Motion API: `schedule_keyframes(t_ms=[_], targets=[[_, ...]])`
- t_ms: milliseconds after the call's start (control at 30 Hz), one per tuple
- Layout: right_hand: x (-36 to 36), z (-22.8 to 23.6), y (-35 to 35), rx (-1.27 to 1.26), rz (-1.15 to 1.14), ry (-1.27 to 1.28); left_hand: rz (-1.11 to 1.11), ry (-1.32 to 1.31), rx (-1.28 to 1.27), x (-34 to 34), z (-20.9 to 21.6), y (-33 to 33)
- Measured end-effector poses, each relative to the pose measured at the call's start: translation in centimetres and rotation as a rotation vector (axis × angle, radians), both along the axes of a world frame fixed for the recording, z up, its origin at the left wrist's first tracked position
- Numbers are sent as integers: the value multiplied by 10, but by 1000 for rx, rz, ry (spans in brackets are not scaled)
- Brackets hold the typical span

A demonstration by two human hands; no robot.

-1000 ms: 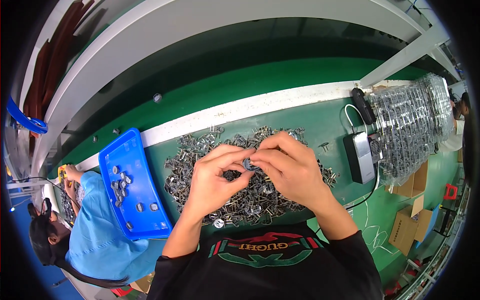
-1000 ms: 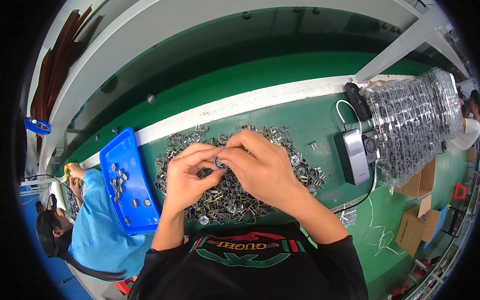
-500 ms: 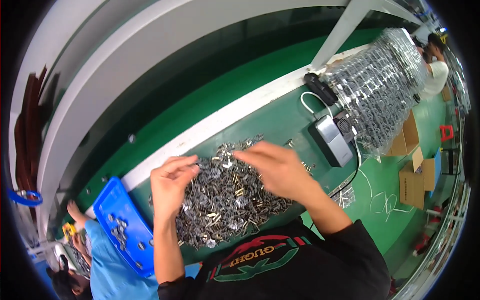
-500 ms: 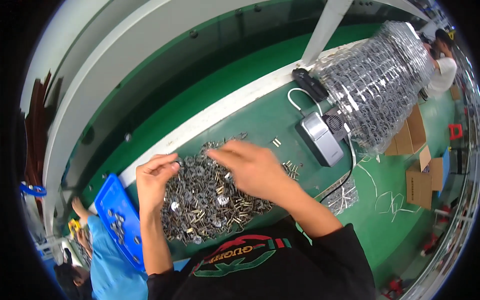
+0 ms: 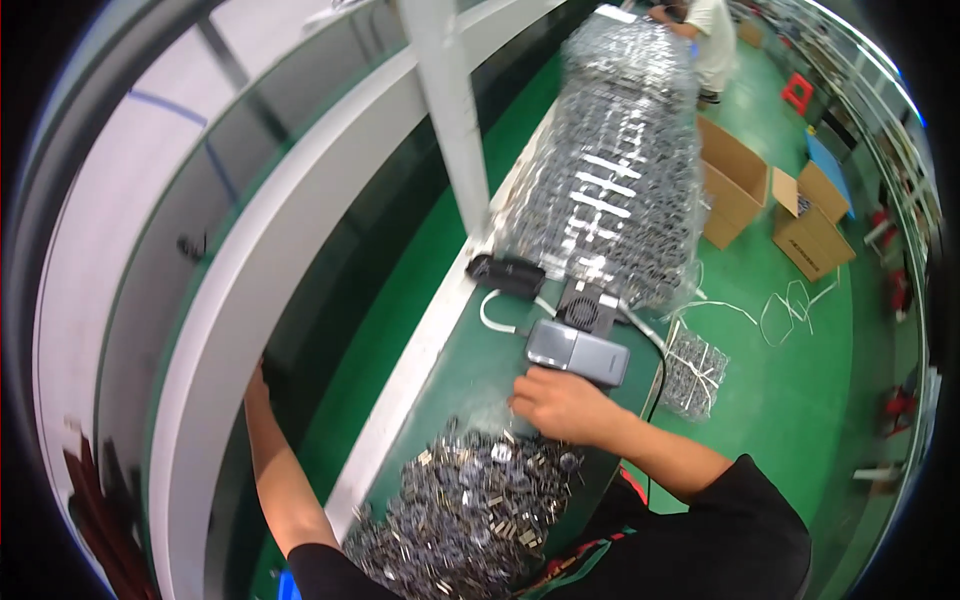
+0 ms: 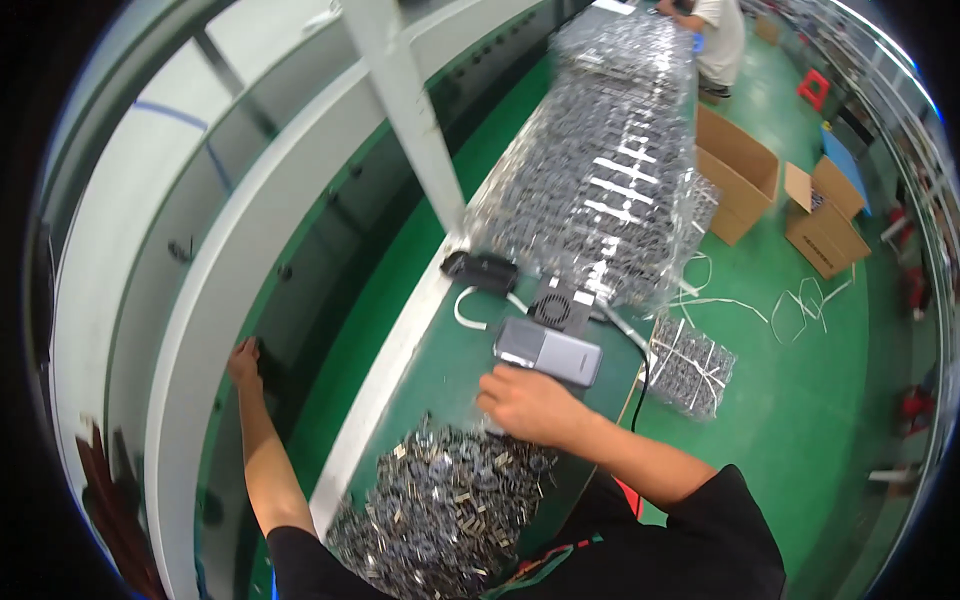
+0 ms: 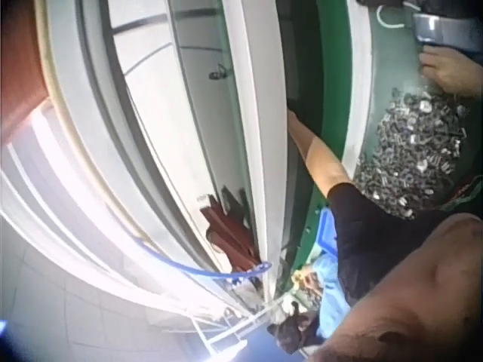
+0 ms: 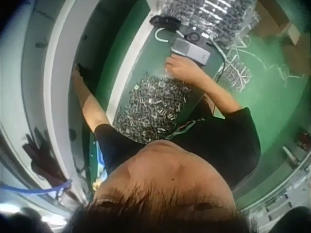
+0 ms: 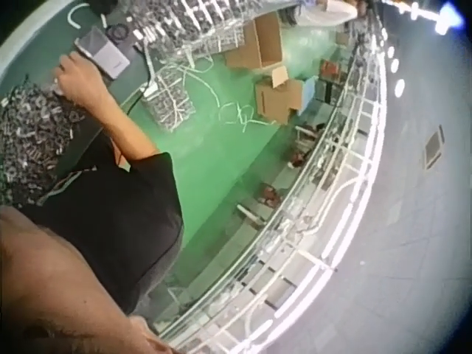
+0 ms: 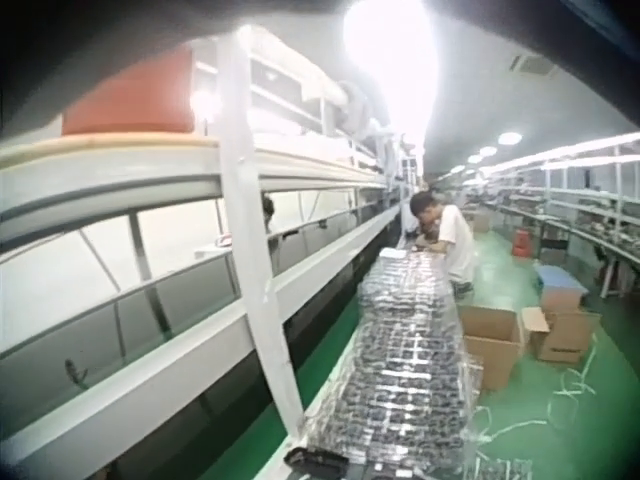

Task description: The person assembles small metal clips and plastic connector housings by hand on a production line.

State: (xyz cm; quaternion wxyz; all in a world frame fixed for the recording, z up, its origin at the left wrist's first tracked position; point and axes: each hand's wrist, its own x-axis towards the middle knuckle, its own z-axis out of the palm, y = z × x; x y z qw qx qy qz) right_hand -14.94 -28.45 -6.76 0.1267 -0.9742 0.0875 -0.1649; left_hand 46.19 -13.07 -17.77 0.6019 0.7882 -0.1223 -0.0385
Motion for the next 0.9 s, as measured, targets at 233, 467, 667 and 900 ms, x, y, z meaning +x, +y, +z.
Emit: schedule_keyframes(t_ms=[233, 467, 667, 900], targets=[[-13, -6, -3, 30, -104, 107, -114, 86, -155, -72, 17, -35], [12, 19, -4, 208, -136, -102, -296, -71, 974, -227, 145, 132], [40, 35, 3, 199, -64, -170, -314, -150, 888, -258, 129, 175], [75, 58, 48, 309, 126, -235, -238, -261, 728, -251, 104, 147]])
